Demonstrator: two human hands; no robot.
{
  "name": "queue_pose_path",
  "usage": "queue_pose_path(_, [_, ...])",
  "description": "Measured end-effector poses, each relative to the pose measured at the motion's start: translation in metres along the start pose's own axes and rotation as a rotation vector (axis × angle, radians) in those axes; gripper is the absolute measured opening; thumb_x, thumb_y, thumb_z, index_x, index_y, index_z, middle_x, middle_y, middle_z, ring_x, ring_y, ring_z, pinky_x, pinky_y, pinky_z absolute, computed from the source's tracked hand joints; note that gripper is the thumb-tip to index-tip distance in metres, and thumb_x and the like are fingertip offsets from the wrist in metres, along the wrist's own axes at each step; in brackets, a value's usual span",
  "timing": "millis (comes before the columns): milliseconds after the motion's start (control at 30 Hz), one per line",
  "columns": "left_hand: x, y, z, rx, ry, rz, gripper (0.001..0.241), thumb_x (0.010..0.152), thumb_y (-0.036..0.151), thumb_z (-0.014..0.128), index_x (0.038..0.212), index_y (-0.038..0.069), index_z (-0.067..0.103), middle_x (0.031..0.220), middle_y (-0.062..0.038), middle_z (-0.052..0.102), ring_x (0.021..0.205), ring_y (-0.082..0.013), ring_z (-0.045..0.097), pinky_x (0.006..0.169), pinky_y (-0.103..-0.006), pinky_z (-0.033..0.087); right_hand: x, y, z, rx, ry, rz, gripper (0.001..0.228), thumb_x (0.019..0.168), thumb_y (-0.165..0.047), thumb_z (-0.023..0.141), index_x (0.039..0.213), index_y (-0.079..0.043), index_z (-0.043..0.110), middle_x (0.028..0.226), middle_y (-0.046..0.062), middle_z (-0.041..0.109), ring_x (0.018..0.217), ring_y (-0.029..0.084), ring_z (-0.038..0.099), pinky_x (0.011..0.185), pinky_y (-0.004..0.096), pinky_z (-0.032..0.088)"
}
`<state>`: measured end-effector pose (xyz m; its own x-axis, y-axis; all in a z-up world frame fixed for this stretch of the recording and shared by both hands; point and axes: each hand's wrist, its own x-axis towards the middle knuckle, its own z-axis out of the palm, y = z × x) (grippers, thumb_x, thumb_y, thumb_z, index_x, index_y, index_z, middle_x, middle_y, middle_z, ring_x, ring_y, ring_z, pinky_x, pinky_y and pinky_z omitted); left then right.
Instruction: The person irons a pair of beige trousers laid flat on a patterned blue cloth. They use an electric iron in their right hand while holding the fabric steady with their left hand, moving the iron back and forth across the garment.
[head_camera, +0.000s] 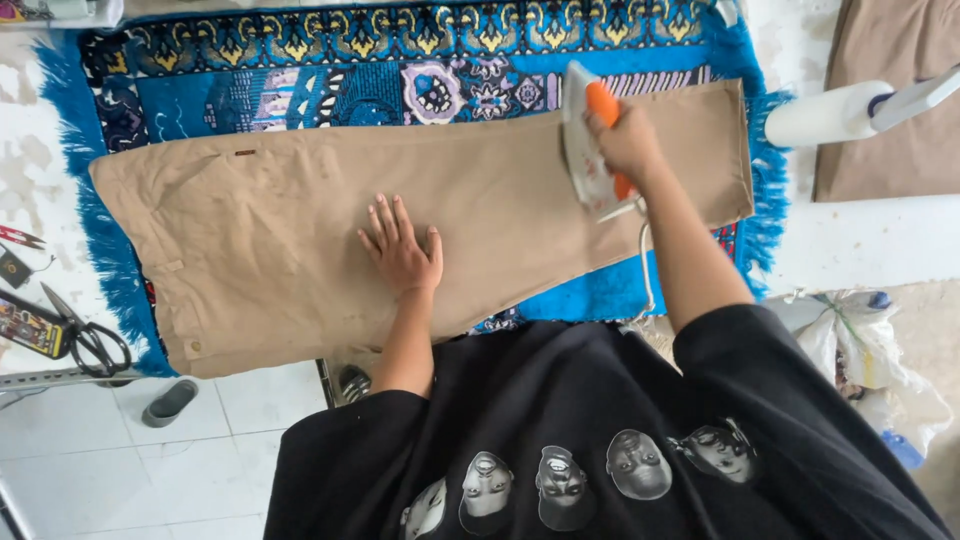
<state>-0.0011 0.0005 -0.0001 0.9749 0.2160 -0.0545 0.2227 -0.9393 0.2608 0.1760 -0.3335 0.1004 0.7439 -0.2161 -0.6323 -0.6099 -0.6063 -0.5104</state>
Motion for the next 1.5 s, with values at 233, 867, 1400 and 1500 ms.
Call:
queue_pose_path(233, [0.003,0.001,-0.011,0.025,-0.249,-0.037,0.076,0.105,0.048,0.037,0.167,0.012,0.014,0.175,-0.013,0.005,0.162,-0.0328,0.0,0.126,-0.0609,-0.005,-0.034,0.005,0.022,-0.232,0.018,-0.21,0.052,0.096,-0.043,0.059,0.116,0.004,0.064,0.093,0.034,0.068,0.094,0.052,0.069,0.075,0.062,0.056])
queue_pose_path(867, [0.007,0.007,-0.015,0.052,-0.299,-0.073,0.076,0.105,0.049,0.035,0.168,0.014,0.011,0.176,-0.011,0.003,0.162,-0.0303,-0.002,0.128,-0.0596,-0.006,-0.053,0.06,0.029,-0.203,0.046,-0.116,0.049,0.098,-0.045,0.062,0.107,0.003,0.063,0.071,0.025,0.065,0.074,0.045,0.07,0.068,0.056,0.056])
queue_pose_path(1400, [0.004,0.002,-0.006,0.033,-0.25,-0.067,0.076,0.105,0.049,0.036,0.168,0.014,0.012,0.176,-0.011,0.003,0.162,-0.0306,-0.002,0.127,-0.0601,-0.006,-0.04,0.029,0.004,-0.102,0.08,-0.115,0.048,0.101,-0.039,0.06,0.112,0.008,0.064,0.059,0.02,0.06,0.04,0.03,0.063,0.035,0.043,0.051])
queue_pose_path(1500, [0.003,0.004,-0.008,0.013,-0.086,-0.028,0.076,0.1,0.049,0.043,0.166,0.013,0.026,0.173,-0.01,0.018,0.16,-0.0313,0.017,0.128,-0.0596,0.007,-0.021,-0.007,-0.015,0.001,0.052,0.056,0.051,0.101,-0.046,0.05,0.135,-0.008,0.056,0.089,0.01,0.069,0.046,0.018,0.055,0.043,0.03,0.048])
